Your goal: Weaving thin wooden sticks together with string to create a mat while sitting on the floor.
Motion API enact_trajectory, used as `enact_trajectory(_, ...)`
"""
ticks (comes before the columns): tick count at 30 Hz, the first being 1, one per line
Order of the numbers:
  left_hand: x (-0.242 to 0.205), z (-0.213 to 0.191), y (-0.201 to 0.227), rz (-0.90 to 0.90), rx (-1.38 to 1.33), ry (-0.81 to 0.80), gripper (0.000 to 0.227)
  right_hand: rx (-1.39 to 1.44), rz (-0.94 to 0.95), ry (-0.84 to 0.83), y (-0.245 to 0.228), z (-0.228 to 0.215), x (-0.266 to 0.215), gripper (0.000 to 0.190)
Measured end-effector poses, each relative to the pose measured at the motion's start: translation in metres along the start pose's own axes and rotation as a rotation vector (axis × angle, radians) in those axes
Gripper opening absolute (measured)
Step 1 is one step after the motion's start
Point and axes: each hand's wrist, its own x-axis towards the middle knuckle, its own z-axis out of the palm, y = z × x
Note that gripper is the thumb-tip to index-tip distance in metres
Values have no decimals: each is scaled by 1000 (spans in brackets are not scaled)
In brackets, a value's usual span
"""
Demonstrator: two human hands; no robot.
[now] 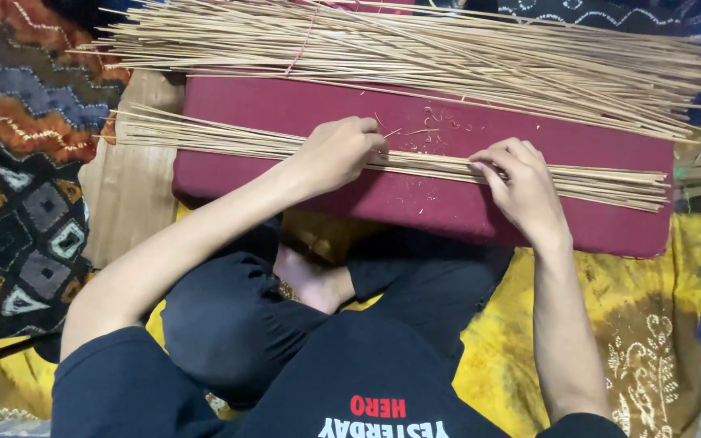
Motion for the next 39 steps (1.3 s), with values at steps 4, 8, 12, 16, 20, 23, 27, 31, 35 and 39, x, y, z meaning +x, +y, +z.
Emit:
enact_trajectory(4,2,3,-2,-3,46,6,6,-8,12,4,0,4,1,11)
enact_trajectory(8,5,7,-4,31,106,24,6,-38,6,-1,4,8,-3,10)
enact_trajectory(12,2,-1,-4,22,78,27,13,-50,-20,19,3,7,-5,10)
enact_trajectory(16,2,6,-10,-52,9,-8,17,-28,-17,38,0,3,-6,9)
enact_trajectory(20,1,6,-11,-72,27,-18,16,-38,-44,38,6,7,-7,13)
enact_trajectory(23,3,1,-11,-46,24,29,14,-55,-56,47,6,7,-5,11)
enact_trajectory(27,10,2,-19,26,57,139,11,25,-38,49,2,1,0,13)
enact_trajectory(31,28,21,-39,41,177,289,12,-5,-71,119,6,-9,18,10)
enact_trajectory(35,42,31,-49,24,258,519,19,-98,-47,137,14,-6,46,14)
enact_trajectory(39,50,45,-62,-6,345,544,31,-256,-100,106,35,12,61,16)
